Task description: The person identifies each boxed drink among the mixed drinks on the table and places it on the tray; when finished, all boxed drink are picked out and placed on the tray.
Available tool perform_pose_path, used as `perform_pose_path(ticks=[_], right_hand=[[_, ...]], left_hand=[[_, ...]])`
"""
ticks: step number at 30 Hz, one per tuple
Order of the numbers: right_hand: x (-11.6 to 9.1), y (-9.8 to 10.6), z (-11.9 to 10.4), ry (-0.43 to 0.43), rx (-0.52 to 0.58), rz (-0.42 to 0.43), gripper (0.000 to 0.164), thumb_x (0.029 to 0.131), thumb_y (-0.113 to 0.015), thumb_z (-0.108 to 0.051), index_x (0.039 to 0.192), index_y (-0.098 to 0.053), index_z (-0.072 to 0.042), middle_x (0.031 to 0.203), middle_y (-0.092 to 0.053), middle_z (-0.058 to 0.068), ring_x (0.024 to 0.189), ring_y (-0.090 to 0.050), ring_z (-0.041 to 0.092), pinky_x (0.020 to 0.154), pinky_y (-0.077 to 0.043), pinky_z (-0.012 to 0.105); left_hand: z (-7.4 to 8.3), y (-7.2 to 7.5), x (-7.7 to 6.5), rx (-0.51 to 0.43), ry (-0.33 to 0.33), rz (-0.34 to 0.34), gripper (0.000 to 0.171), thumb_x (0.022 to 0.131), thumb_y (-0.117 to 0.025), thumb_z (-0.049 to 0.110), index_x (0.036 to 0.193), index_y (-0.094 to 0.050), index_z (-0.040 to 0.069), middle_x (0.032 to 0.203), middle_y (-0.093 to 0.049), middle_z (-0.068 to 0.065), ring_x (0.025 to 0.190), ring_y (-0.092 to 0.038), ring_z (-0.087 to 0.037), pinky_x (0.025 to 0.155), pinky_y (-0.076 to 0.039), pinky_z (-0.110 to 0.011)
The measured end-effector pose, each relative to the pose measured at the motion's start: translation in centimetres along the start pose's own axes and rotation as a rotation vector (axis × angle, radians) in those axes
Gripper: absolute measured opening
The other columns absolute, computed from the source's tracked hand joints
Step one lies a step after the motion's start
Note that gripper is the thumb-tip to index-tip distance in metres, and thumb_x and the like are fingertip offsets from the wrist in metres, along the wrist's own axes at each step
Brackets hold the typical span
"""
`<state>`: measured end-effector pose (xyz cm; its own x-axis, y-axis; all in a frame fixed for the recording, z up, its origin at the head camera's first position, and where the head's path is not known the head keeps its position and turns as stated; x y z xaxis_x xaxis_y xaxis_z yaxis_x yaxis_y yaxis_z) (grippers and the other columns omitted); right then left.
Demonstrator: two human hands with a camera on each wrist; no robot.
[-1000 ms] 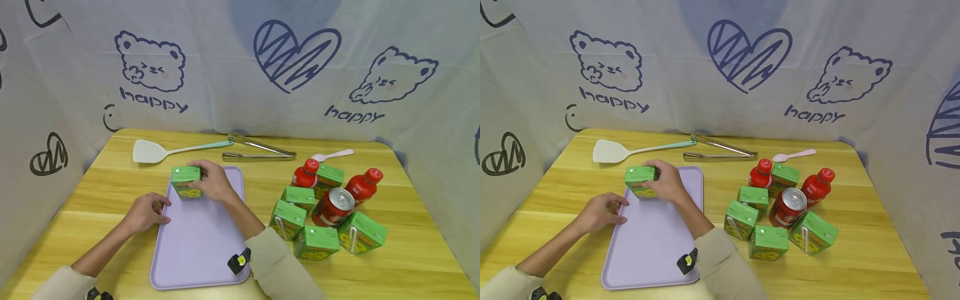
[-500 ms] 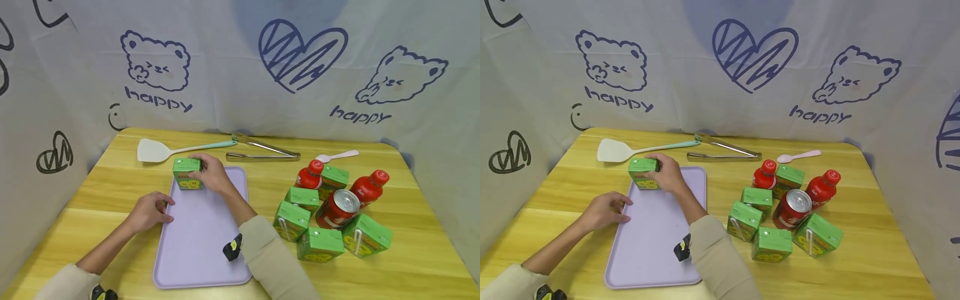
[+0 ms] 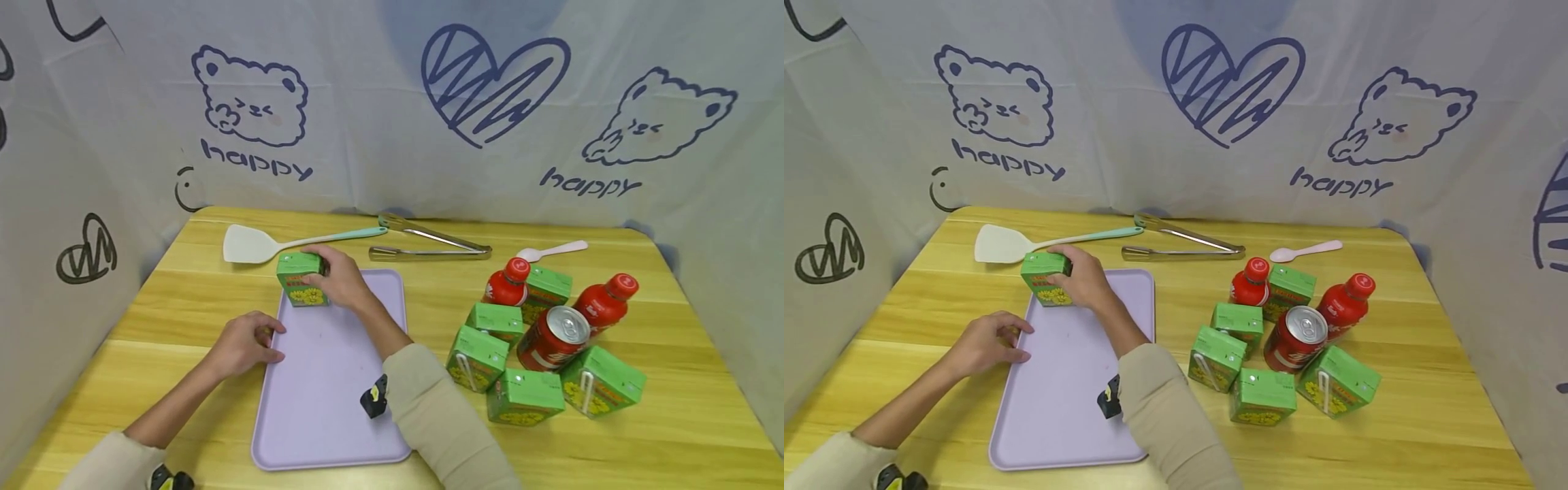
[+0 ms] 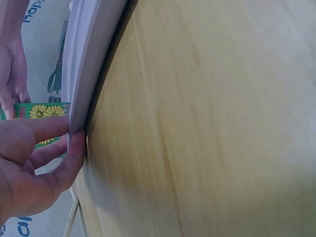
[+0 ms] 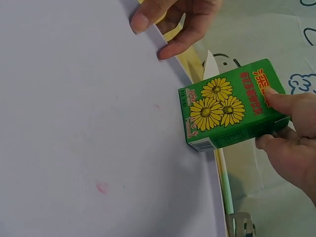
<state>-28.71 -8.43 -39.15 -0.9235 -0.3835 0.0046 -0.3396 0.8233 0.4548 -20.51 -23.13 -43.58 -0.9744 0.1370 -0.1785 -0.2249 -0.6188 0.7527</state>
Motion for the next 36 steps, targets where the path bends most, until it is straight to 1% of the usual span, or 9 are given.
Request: perform_pose_path(ticks=[5,9,13,17,21,25,30,33,36], right_hand=[[-0.3,0.0,-0.3,0.024,-0.105,-0.003,0.054,0.090,-0.064,-0.016,0.140,-0.045,-0.019,0.144,-0.047,0.004,0.132,-0.045,0.022,0.108,-0.037,0.038],[-0.9,0.2,-0.8,0.031,-0.146,0.021,0.060,0.090,-0.064,-0.018,0.144,-0.038,-0.019,0.148,-0.041,0.004,0.137,-0.038,0.022,0.112,-0.032,0.040],[-1.9,0.8,-1.5,0.020,-0.160,0.077,0.060,0.090,-0.064,-0.018,0.144,-0.039,-0.018,0.148,-0.041,0.003,0.138,-0.037,0.022,0.112,-0.032,0.039],[-3.4,1.6,-2.4,0.028,-0.182,0.121,0.060,0.088,-0.067,-0.016,0.142,-0.041,-0.014,0.146,-0.043,0.004,0.137,-0.039,0.022,0.112,-0.033,0.037],[-5.6,2.6,-3.4,0.051,-0.190,0.158,0.056,0.087,-0.068,-0.017,0.138,-0.046,-0.010,0.142,-0.048,0.006,0.134,-0.043,0.022,0.111,-0.034,0.037],[-8.5,3.5,-4.2,0.087,-0.178,0.187,0.053,0.085,-0.071,-0.019,0.133,-0.051,-0.008,0.137,-0.053,0.006,0.130,-0.047,0.022,0.108,-0.037,0.038],[-11.9,5.0,-5.3,0.133,-0.166,0.227,0.054,0.082,-0.074,-0.024,0.130,-0.054,-0.010,0.133,-0.056,0.004,0.127,-0.050,0.020,0.106,-0.040,0.038],[-13.8,6.1,-5.6,0.143,-0.157,0.250,0.057,0.080,-0.076,-0.025,0.130,-0.054,-0.010,0.134,-0.056,0.004,0.128,-0.050,0.021,0.106,-0.040,0.039],[-15.3,7.4,-5.4,0.136,-0.145,0.257,0.060,0.077,-0.078,-0.026,0.131,-0.055,-0.011,0.135,-0.056,0.003,0.128,-0.050,0.020,0.105,-0.041,0.039]], left_hand=[[0.1,0.0,0.2,0.010,-0.016,0.001,0.037,0.067,-0.082,0.006,0.100,-0.067,0.000,0.087,-0.058,-0.010,0.071,-0.053,-0.016,0.057,-0.043,-0.024],[0.1,0.0,0.2,0.009,-0.019,0.003,0.037,0.067,-0.082,0.006,0.099,-0.067,0.000,0.087,-0.058,-0.010,0.070,-0.053,-0.016,0.057,-0.043,-0.024],[0.1,-0.1,0.1,-0.001,-0.013,0.000,0.037,0.067,-0.082,0.006,0.099,-0.067,0.000,0.087,-0.058,-0.010,0.070,-0.052,-0.016,0.057,-0.043,-0.024],[0.1,-0.1,0.1,0.005,-0.016,0.002,0.037,0.067,-0.083,0.007,0.100,-0.067,0.000,0.086,-0.058,-0.010,0.069,-0.052,-0.016,0.057,-0.043,-0.024],[0.1,-0.2,0.1,0.012,-0.023,0.005,0.037,0.067,-0.083,0.008,0.100,-0.067,0.000,0.085,-0.058,-0.009,0.069,-0.052,-0.016,0.057,-0.043,-0.025],[0.0,-0.3,0.1,0.003,-0.010,0.002,0.038,0.067,-0.083,0.008,0.100,-0.067,0.000,0.085,-0.058,-0.010,0.069,-0.052,-0.016,0.057,-0.043,-0.025],[0.2,-0.2,0.0,-0.004,-0.008,0.007,0.038,0.066,-0.083,0.006,0.100,-0.067,-0.001,0.085,-0.058,-0.010,0.069,-0.052,-0.016,0.056,-0.043,-0.024],[0.2,-0.2,0.0,-0.003,-0.011,0.009,0.038,0.066,-0.083,0.005,0.100,-0.066,-0.001,0.084,-0.057,-0.010,0.068,-0.051,-0.016,0.055,-0.042,-0.024],[0.2,-0.2,0.0,-0.004,-0.011,0.006,0.039,0.066,-0.083,0.005,0.100,-0.066,-0.001,0.084,-0.057,-0.010,0.069,-0.051,-0.016,0.055,-0.042,-0.023]])
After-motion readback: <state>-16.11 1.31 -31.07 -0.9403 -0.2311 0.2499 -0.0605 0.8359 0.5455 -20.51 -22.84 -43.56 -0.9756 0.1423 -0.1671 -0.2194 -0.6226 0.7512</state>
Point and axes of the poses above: each hand's wrist, its own x-axis towards the middle knuckle, its own y-axis out of the back of the hand, z = x × y, the point moved 8 cm from there along x, towards the middle knuckle
